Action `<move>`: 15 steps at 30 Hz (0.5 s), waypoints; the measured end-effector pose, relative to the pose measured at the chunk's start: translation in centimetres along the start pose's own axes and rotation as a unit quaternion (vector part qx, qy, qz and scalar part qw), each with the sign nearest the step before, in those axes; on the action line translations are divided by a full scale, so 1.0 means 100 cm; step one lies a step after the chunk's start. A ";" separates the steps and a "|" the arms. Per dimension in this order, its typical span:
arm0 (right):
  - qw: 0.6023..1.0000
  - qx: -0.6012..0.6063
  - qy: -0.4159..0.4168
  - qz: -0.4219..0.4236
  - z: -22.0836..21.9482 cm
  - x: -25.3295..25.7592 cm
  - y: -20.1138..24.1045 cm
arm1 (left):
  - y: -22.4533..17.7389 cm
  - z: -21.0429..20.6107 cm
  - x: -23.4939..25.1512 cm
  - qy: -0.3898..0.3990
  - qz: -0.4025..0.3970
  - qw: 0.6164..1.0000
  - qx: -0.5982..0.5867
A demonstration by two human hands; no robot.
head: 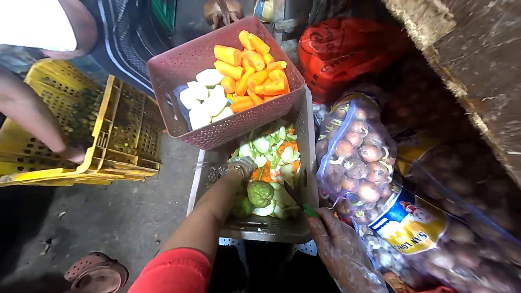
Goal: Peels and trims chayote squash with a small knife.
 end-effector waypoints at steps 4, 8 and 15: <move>1.000 0.003 0.017 -0.009 -0.002 -0.001 0.006 | -0.005 -0.006 -0.008 0.007 0.044 0.999 -0.006; 1.000 0.002 0.015 -0.014 -0.004 -0.003 0.006 | -0.007 -0.005 -0.016 0.004 0.047 0.999 -0.023; 0.997 0.010 0.050 -0.064 -0.004 -0.002 0.002 | -0.008 0.002 -0.027 0.039 0.119 0.991 -0.038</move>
Point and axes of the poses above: each hand's wrist, its own x-axis towards the middle knuckle, its own z-axis out of the back of the hand, y = z × x, the point moved 6 cm from there along x, towards the middle knuckle, and after that the axes turned 13 degrees about x, right-handed, at the moved point
